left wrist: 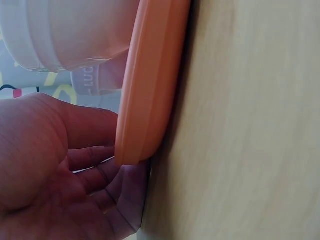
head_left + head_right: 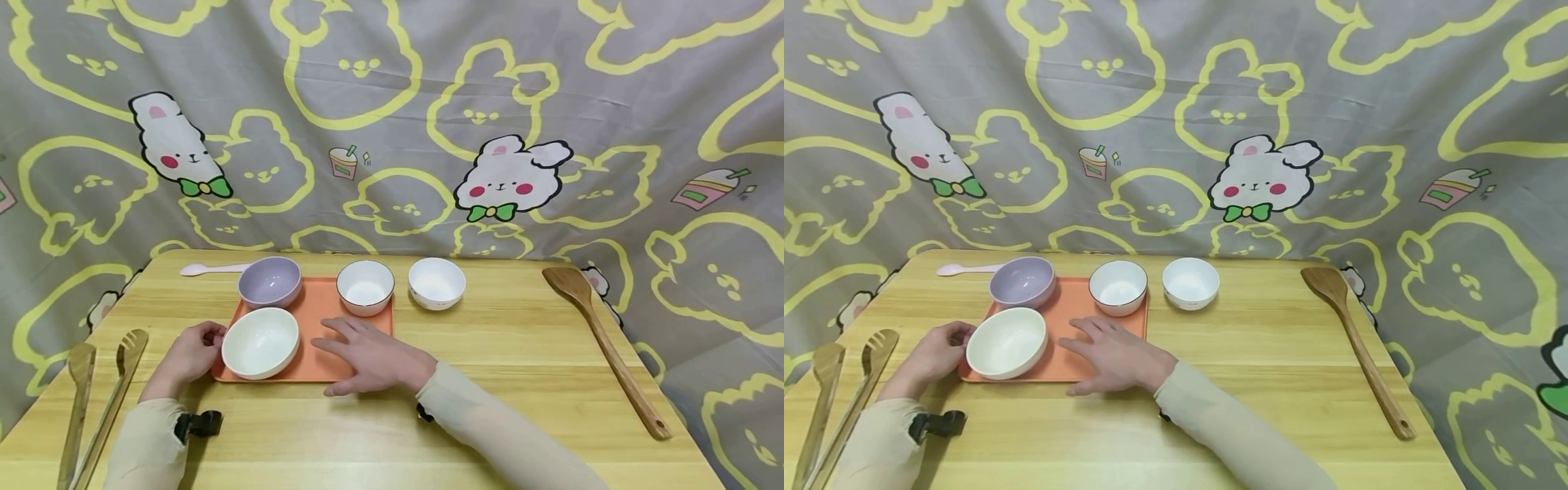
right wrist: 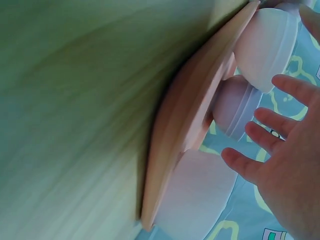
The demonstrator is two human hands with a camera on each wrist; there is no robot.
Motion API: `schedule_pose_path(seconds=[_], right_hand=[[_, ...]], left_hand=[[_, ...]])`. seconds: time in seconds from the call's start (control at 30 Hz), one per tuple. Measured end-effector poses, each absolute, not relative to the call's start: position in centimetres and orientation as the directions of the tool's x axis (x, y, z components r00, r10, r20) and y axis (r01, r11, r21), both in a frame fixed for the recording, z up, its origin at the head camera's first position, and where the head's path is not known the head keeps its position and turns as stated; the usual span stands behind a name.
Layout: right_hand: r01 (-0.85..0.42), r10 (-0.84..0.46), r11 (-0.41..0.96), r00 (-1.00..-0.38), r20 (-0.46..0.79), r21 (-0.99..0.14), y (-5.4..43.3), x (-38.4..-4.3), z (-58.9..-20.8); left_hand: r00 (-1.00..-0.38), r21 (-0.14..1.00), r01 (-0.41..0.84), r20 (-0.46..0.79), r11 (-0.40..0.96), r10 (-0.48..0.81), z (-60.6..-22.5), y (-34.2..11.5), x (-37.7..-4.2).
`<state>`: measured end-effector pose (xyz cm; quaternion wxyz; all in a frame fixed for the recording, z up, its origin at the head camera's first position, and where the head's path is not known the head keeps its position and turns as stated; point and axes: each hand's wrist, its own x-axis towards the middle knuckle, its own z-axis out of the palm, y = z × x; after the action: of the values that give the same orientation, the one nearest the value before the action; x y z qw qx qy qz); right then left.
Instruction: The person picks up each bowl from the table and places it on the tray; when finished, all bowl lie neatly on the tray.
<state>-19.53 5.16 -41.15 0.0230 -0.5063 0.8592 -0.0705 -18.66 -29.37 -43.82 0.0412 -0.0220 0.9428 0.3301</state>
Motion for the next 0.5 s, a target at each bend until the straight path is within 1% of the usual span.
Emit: schedule_pose_path(seconds=[0.13,0.37,0.5], right_hand=[[-0.857,-0.866,0.489,-0.5,0.026,-0.163,5.8,-19.4,-41.4],[-0.859,-0.871,0.482,-0.491,0.013,-0.173,7.0,-19.2,-41.5],[-0.848,-0.862,0.497,-0.507,0.003,-0.184,7.8,-19.1,-41.4]], left_hand=[[-0.996,0.624,-0.067,-0.093,0.779,-0.012,-43.8,-29.2,-18.7],[-0.997,0.616,-0.049,-0.074,0.786,-0.004,-43.9,-29.3,-18.7],[-0.998,0.614,-0.045,-0.067,0.788,-0.005,-43.9,-29.4,-18.6]])
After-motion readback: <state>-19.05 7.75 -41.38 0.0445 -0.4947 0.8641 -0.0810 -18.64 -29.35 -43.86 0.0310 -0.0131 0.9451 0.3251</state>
